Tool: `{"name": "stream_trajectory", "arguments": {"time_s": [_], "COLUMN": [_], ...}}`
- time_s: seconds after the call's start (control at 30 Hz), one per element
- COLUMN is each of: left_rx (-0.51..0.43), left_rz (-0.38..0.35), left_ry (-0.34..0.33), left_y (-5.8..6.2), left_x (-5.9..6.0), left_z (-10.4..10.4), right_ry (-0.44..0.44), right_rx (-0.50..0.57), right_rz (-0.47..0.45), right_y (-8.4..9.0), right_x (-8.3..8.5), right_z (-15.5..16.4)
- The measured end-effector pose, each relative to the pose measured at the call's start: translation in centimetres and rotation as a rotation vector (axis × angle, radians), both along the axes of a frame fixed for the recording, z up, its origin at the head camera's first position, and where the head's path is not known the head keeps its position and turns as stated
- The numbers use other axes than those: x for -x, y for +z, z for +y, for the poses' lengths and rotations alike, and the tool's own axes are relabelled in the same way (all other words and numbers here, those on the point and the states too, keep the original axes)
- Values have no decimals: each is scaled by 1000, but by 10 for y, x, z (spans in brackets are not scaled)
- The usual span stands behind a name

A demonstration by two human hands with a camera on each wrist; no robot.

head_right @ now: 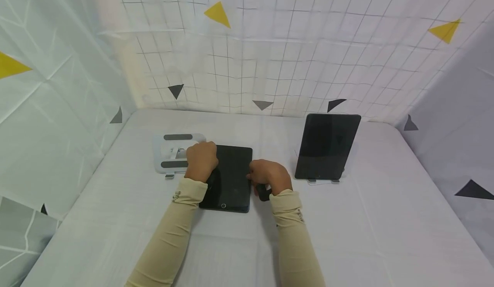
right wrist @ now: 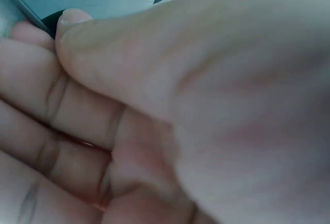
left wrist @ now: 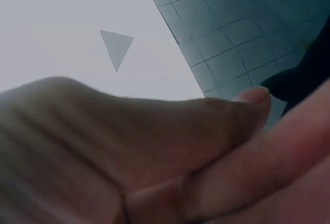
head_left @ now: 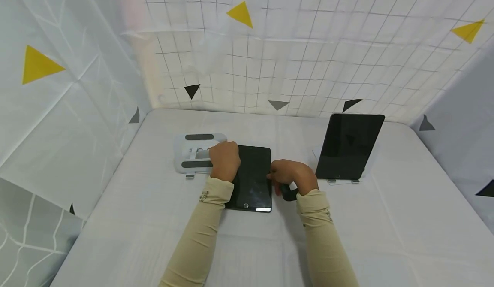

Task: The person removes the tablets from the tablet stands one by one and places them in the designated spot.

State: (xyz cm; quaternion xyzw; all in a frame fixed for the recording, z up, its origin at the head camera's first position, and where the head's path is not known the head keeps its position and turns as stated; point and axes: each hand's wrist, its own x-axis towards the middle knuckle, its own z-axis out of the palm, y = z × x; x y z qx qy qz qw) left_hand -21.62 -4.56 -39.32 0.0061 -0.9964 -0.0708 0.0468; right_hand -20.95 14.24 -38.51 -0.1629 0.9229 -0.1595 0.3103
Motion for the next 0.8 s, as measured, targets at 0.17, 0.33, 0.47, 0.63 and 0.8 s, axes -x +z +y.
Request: {"name": "stream_trajectory", "arguments": {"time_s": [0.17, 0.33, 0.47, 0.63, 0.8], "left_rx": [21, 44, 56, 69, 85], "left_rz": [11, 34, 17, -30, -58], "left_ry": [8, 14, 13, -4, -11], "left_y": [-3, -5, -3, 0, 1], "left_x": [-2, -3, -3, -4, -4], "left_z": [1, 4, 5, 7, 10], "right_ry": [9, 37, 49, 40, 38], "right_rx": [-21, -49, -46, -35, -15], "right_rz": [-3, -3, 0, 4, 16], "right_y": [-3, -5, -5, -6, -6], "right_x": [1, 4, 6, 7, 8], "right_z": [-2, -3, -2, -1, 0]}}
